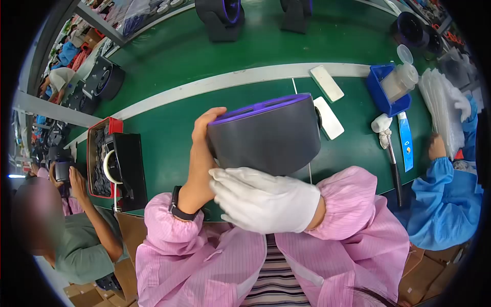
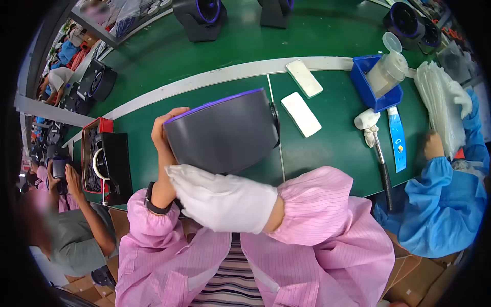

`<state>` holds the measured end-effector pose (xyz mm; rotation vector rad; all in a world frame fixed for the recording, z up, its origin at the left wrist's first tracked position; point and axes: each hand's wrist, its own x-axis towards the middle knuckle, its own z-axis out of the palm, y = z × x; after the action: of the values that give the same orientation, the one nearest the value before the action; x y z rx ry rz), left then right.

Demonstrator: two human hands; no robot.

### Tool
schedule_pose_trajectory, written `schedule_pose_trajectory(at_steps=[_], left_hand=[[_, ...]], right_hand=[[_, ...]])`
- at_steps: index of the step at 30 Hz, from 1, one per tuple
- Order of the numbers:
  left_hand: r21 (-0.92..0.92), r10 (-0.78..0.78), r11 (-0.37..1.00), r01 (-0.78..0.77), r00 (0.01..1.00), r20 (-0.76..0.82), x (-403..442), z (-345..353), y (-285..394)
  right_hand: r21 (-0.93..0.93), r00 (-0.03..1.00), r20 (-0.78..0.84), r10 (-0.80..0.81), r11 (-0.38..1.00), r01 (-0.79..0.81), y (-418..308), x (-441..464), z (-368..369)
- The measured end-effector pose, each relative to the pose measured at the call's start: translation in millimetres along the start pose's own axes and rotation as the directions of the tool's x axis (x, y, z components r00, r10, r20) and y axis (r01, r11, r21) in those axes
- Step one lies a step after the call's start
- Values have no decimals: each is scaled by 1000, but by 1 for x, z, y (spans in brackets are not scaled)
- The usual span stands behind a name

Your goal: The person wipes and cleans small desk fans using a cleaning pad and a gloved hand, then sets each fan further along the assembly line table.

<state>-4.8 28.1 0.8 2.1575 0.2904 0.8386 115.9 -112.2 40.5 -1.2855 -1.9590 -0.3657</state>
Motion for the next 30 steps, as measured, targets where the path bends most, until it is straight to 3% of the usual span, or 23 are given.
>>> schedule_pose_trajectory(at_steps=[2,4,5,7,8,10,11,12,13,15,17,18,20,22,24,26,28,29,30], left_hand=[[74,104,992,-103,995,-11,-1,2,-14],[125,82,989,-85,996,24,1,0,2],[151,71,986,-77,997,41,3,0,9],[-182,-70,980,77,996,48,0,0,10],[-329,-148,932,151,988,36,3,-2,14],[-580,-274,781,230,962,13,12,-2,28],[-680,-320,696,229,947,-8,16,0,35],[-595,-307,762,256,952,16,17,1,26],[-500,-301,820,279,953,39,16,0,18],[-319,-156,935,158,987,32,20,1,10],[-591,-216,791,160,976,-24,22,7,-7],[-735,-364,626,261,931,22,28,8,-1],[-909,-588,198,368,786,190,39,8,19],[-935,-626,-23,354,724,289,38,15,22],[-940,-653,-153,306,683,328,27,19,5],[-931,-528,-246,270,768,362,22,14,-3],[-947,-477,-186,262,819,320,31,-2,-4],[-967,-638,-51,249,737,224,39,-12,-3],[-956,-772,82,281,624,118,47,-22,-2]], right_hand=[[-102,998,62,-27,994,34,3,12,-12],[-185,991,34,132,975,-123,26,42,-35],[-134,981,10,195,972,-192,31,43,-39],[-84,960,6,280,957,-278,38,40,-41],[-93,970,-24,241,966,-242,35,33,-41],[-273,975,-220,44,956,-105,27,9,-23],[-416,935,-311,-168,909,25,31,-16,-8],[-353,987,-149,-62,936,6,21,-35,-8],[-195,970,140,197,966,-168,10,-42,-10],[47,967,167,195,978,-205,15,-56,3],[177,973,187,135,970,-169,23,-55,-15],[137,964,202,176,969,-206,24,-41,-44],[-50,960,-242,140,986,-157,27,-23,-68],[-232,935,-356,-4,969,-84,30,-4,-75],[-501,871,-375,-316,860,96,39,-13,-39],[-735,793,-247,-558,641,222,48,-30,7],[-463,906,71,-417,791,400,49,-37,13],[-115,950,252,-186,969,220,39,-38,16],[185,866,499,-22,979,-82,33,-39,17]])
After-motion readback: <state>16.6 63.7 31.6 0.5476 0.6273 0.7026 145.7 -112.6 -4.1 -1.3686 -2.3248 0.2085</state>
